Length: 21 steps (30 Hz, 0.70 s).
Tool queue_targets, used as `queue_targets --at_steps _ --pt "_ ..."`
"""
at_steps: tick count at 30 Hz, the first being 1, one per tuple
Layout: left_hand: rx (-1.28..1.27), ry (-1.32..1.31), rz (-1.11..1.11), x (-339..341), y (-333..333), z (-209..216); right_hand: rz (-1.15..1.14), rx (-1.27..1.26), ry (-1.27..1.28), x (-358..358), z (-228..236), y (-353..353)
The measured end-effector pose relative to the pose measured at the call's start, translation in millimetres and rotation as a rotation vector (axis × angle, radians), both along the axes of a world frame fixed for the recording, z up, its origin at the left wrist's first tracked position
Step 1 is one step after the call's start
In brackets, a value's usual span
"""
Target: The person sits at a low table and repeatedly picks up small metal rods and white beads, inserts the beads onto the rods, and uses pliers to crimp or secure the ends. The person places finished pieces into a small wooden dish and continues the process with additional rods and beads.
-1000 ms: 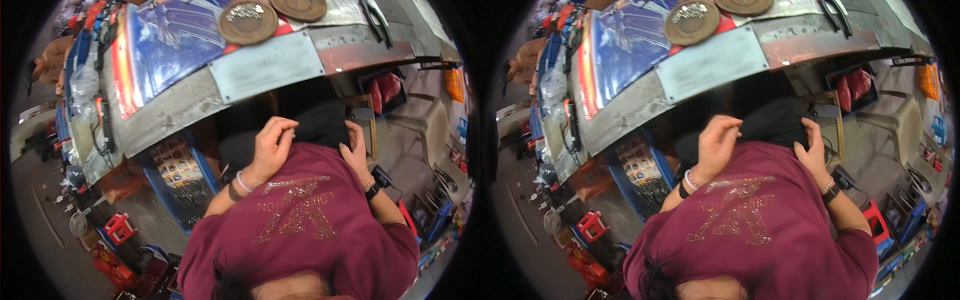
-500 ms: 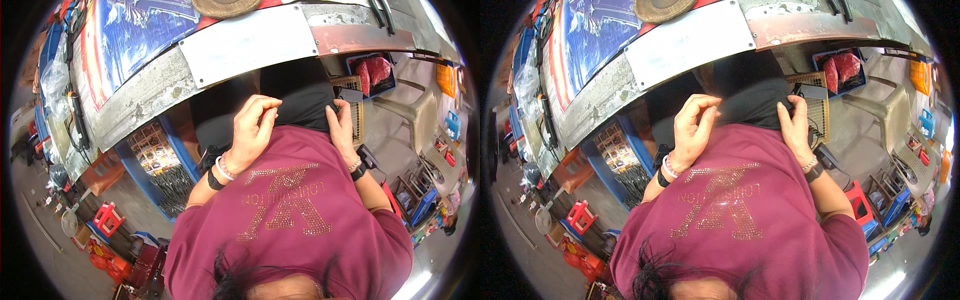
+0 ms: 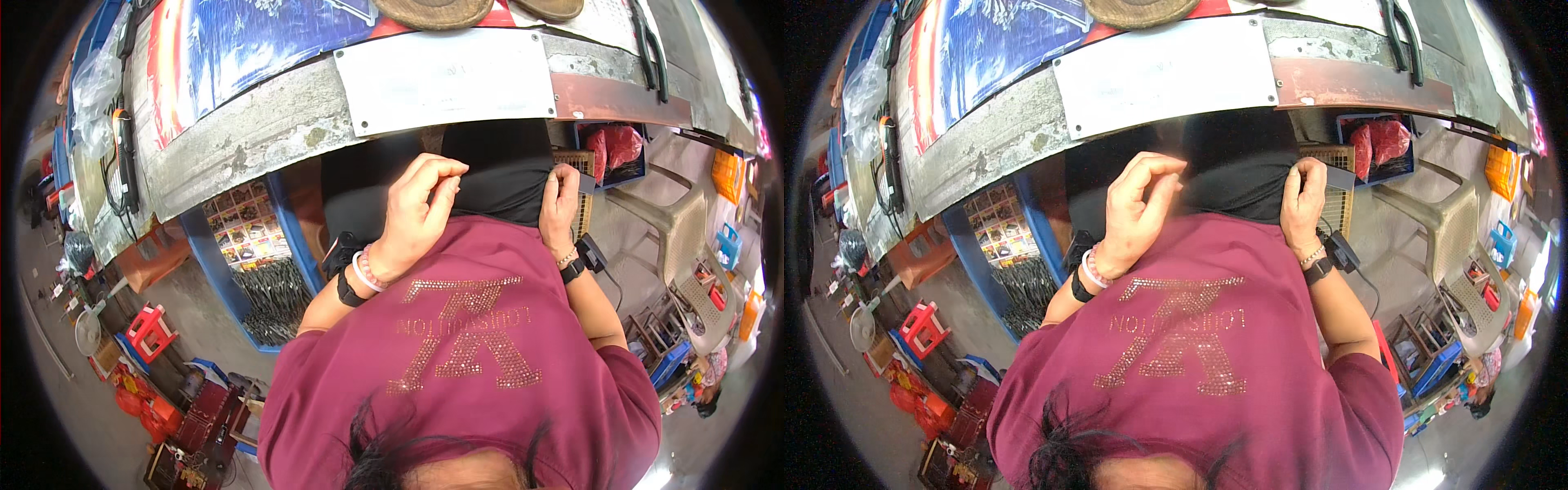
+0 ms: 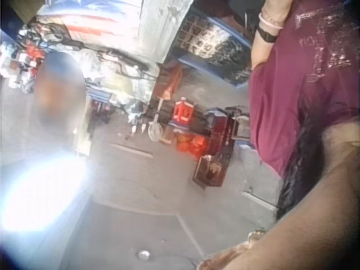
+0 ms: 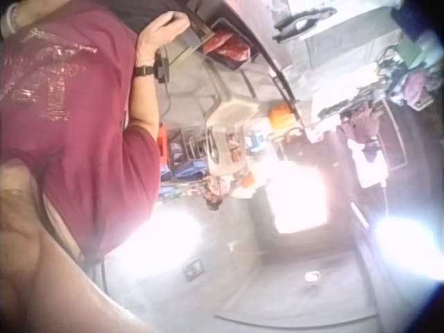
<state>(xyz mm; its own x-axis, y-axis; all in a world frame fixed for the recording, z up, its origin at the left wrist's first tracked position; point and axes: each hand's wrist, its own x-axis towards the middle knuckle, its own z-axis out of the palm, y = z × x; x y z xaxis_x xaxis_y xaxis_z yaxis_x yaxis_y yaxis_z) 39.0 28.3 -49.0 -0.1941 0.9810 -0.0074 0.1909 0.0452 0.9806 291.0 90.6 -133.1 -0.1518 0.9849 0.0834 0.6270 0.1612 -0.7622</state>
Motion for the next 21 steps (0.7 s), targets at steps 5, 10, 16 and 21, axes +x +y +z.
queue_targets --at_steps 5,10,16,21 --pt "0.0 -0.027 -0.002 -0.9 4.2 0.1 0.026 -0.04 0.012 5.2 -4.1 17.7" --pt "0.039 0.029 0.05 -18.2 4.4 6.5 -0.274 -0.194 0.282 12.9 -5.9 59.1" --pt "-0.025 -0.166 0.113 -34.6 8.7 23.9 0.273 0.183 -0.073 -35.9 17.8 48.2" --pt "-0.026 -0.161 0.114 -48.2 24.3 49.2 0.696 -0.056 0.191 -119.8 39.4 29.9"
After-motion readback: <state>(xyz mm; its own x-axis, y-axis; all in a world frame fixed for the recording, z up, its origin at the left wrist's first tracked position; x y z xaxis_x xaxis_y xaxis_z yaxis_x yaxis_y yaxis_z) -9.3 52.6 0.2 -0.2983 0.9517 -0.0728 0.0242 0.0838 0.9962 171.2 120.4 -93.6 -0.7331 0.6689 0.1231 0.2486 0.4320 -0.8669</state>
